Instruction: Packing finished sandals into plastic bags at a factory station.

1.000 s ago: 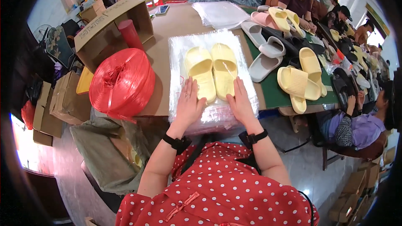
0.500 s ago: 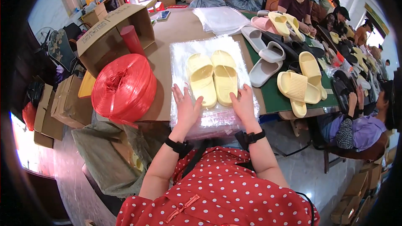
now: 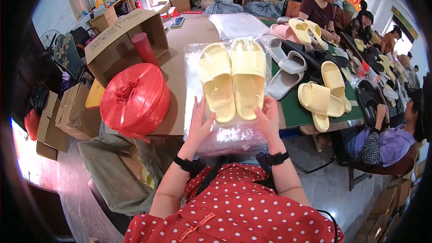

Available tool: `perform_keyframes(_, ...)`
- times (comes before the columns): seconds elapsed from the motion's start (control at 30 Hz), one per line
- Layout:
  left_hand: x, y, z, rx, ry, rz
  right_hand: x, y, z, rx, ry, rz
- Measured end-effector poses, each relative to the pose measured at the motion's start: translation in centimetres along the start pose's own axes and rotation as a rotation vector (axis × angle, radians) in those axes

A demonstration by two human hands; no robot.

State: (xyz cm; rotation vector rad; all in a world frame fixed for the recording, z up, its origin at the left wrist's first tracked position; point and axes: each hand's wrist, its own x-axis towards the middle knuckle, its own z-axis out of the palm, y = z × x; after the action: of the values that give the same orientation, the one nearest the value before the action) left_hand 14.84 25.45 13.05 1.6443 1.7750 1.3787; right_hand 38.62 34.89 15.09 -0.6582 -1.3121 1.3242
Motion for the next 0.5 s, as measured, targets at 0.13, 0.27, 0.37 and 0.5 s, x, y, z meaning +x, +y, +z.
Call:
perform_keyframes(0.13, -0.4, 4.3, -1.0, -0.679, 0.041, -0.088, -1.4, -3.7, 2.3, 0.112, 0.016, 0.088)
perform_keyframes(0.27, -1.1, 7.9, -1.0, -0.800, 0.157, 0.007, -2.2, -5.7, 3.5, 0.103, -0.010, 0.012)
perform_keyframes(0.37, -1.5, 8.7, -1.2, -0.937, 0.071, -0.037, -2.3, -5.4, 3.3, 0.091, -0.026, -0.039)
perform_keyframes(0.5, -2.0, 8.5, -1.0, -1.120, 0.044, -0.221, -2.7, -5.6, 4.1, 0.044, 0.050, -0.061)
